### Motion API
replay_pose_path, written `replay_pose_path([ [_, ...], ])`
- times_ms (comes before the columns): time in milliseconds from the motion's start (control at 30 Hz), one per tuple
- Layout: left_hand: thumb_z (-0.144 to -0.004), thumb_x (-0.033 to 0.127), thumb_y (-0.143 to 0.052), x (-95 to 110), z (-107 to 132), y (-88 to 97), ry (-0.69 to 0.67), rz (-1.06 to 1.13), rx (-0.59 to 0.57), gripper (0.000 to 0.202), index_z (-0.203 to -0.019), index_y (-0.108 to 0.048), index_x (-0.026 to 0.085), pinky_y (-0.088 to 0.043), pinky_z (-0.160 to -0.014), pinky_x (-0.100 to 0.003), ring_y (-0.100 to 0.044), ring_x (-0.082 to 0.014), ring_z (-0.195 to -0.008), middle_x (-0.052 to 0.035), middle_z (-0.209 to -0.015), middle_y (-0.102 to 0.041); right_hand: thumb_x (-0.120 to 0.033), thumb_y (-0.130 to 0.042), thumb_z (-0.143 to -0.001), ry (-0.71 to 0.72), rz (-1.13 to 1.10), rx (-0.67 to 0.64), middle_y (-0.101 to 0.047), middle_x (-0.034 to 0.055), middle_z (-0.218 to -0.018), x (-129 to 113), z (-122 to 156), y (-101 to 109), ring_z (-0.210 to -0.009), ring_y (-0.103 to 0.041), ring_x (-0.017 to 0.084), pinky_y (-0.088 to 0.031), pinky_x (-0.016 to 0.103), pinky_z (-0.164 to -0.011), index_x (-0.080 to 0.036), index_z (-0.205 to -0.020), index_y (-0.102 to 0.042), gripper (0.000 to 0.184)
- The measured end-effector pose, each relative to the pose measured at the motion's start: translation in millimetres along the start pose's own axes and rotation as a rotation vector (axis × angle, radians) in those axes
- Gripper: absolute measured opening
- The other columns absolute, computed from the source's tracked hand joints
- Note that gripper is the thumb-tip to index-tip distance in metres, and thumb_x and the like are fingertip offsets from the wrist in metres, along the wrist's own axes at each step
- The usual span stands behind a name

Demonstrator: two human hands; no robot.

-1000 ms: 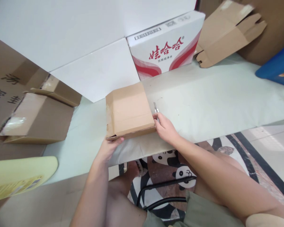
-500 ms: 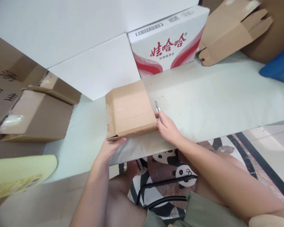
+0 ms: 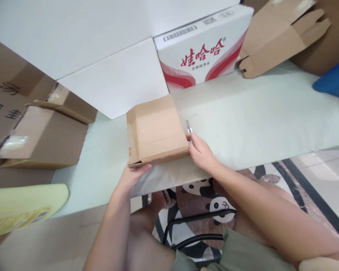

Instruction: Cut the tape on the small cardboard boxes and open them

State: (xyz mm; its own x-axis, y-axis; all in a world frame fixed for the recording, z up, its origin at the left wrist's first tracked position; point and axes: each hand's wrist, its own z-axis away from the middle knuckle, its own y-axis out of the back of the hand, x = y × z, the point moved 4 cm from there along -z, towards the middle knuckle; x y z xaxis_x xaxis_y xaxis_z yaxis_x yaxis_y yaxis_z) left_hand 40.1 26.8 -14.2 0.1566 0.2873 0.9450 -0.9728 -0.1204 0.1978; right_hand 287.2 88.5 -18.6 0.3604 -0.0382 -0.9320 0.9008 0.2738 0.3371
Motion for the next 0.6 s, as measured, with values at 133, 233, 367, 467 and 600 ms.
replay_pose_path([
  [133, -0.054, 0.043, -0.087, 0.2, 0.2, -0.1, 0.001, 0.008, 0.013, 0.057, -0.1, -0.07, 0.016, -0.056, -0.091, -0.041, -0.071, -0.0305, -0.103, -0.0136, -0.107, -0.077, -0.03, -0.039, -0.086, -0.002, -0.016, 0.0, -0.054, -0.0031, -0.065, 1.1, 0.3, -0.1, -0.057, -0.054, 0.019, -0.042, 0.034, -0.06, -0.024, -0.093, -0.049, 0.014],
  [233, -0.054, 0.043, -0.088, 1.3, 0.6, 0.0, -0.005, 0.018, 0.014, 0.058, -0.102, -0.07, 0.016, -0.056, -0.091, -0.042, -0.071, -0.0306, -0.104, -0.0138, -0.109, -0.076, -0.03, -0.039, -0.087, 0.0, -0.022, -0.001, -0.054, -0.0028, -0.065, 1.8, 0.2, -0.1, -0.057, -0.054, 0.019, -0.043, 0.034, -0.06, -0.024, -0.093, -0.05, 0.014],
  [367, -0.054, 0.045, -0.088, 3.1, 1.2, -0.6, -0.009, 0.005, -0.008, 0.053, -0.096, -0.071, 0.017, -0.056, -0.091, -0.043, -0.071, -0.0313, -0.102, -0.0138, -0.105, -0.077, -0.029, -0.039, -0.087, 0.003, -0.021, 0.0, -0.054, -0.0026, -0.065, 2.0, -0.2, 0.2, -0.058, -0.054, 0.019, -0.043, 0.035, -0.06, -0.024, -0.094, -0.05, 0.014],
  [467, -0.054, 0.045, -0.088, 3.7, 1.6, -0.9, -0.004, 0.01, -0.009, 0.053, -0.095, -0.072, 0.017, -0.056, -0.092, -0.044, -0.072, -0.0316, -0.102, -0.0144, -0.105, -0.077, -0.029, -0.039, -0.086, -0.003, -0.013, -0.002, -0.054, -0.0025, -0.065, 1.5, 0.0, 0.3, -0.059, -0.054, 0.02, -0.043, 0.035, -0.06, -0.024, -0.094, -0.049, 0.013],
  [600, -0.052, 0.044, -0.088, 3.9, 1.9, -0.9, 0.006, -0.003, 0.01, 0.052, -0.094, -0.071, 0.018, -0.057, -0.091, -0.045, -0.072, -0.0324, -0.101, -0.0138, -0.103, -0.077, -0.029, -0.039, -0.086, -0.005, -0.015, -0.005, -0.053, -0.0028, -0.065, 0.7, 0.8, 0.0, -0.059, -0.054, 0.02, -0.043, 0.035, -0.061, -0.024, -0.094, -0.049, 0.014],
])
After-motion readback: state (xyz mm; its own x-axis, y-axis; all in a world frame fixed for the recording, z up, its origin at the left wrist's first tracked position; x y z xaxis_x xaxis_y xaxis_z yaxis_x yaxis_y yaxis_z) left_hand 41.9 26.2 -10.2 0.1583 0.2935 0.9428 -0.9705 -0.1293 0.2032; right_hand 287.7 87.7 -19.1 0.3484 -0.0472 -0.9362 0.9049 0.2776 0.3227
